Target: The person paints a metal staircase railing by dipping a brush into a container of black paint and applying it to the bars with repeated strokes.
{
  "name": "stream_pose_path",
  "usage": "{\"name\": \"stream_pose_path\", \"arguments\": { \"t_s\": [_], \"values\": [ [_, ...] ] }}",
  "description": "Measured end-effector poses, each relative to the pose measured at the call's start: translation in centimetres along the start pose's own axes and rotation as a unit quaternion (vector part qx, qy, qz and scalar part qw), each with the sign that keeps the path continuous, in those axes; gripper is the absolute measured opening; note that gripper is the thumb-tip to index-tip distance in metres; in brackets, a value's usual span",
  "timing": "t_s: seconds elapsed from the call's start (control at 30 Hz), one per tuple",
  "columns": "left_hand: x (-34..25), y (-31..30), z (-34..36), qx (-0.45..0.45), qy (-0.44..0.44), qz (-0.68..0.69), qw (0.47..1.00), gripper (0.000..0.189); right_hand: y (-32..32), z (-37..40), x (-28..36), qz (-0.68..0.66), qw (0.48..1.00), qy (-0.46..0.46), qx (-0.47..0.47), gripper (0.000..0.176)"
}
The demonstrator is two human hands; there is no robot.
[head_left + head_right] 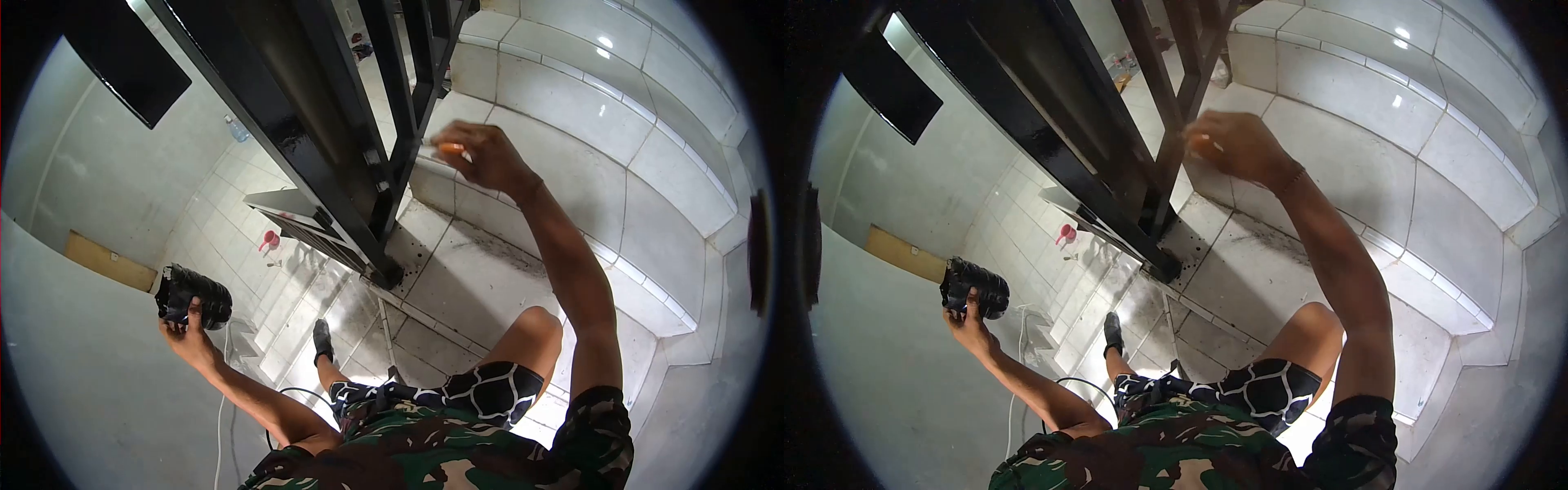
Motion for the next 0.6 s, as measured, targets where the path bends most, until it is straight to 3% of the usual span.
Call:
{"name": "stream_pose_path", "arguments": {
  "t_s": [0.07, 0.13, 0.2, 0.3, 0.4, 0.43, 0.53, 0.6],
  "values": [
    [0.3, 0.0, 0.1, 0.003, -0.001, 0.002, 1.0, 0.04, -1.0, -1.3, -0.7, 0.018, 0.998, 0.008, -0.052, 0.017],
    [0.4, -0.2, -0.1, 0.004, 0.003, 0.003, 1.0, 0.04, -3.5, -2.1, 0.7, 0.048, 0.986, -0.055, -0.148, 0.017],
    [0.4, -0.3, -0.1, 0.003, 0.007, 0.0, 1.0, 0.04, -4.9, -1.8, 0.4, 0.03, 0.984, -0.042, -0.171, 0.018],
    [0.9, -0.4, -0.4, 0.006, -0.015, -0.005, 1.0, 0.051, -8.0, 0.9, -3.1, -0.065, 0.933, 0.129, -0.33, 0.015],
    [0.6, 0.1, 0.0, 0.004, -0.016, 0.016, 1.0, 0.053, -8.2, 2.7, -4.7, 0.011, 0.939, 0.147, -0.311, 0.015],
    [0.6, 0.1, -0.1, 0.004, -0.015, 0.02, 1.0, 0.053, -7.9, 4.1, -6.0, -0.087, 0.907, 0.228, -0.344, 0.017],
    [0.5, 0.2, 0.0, 0.003, -0.008, 0.015, 1.0, 0.055, -7.0, 5.0, -6.6, -0.038, 0.926, 0.23, -0.297, 0.019],
    [-0.1, 0.5, 0.3, -0.003, -0.025, -0.018, 1.0, 0.056, -6.8, 4.6, -6.8, -0.074, 0.915, 0.239, -0.316, 0.021]
  ]
}}
Point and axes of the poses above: each hand's wrist, its own z-axis away from the middle knuckle, its own y-axis out of the palm, x = y × z, the point moved 8 cm from there along -z, towards the middle knuckle, and after that the axes turned 6 degrees about -x, right-handed, at the moved point
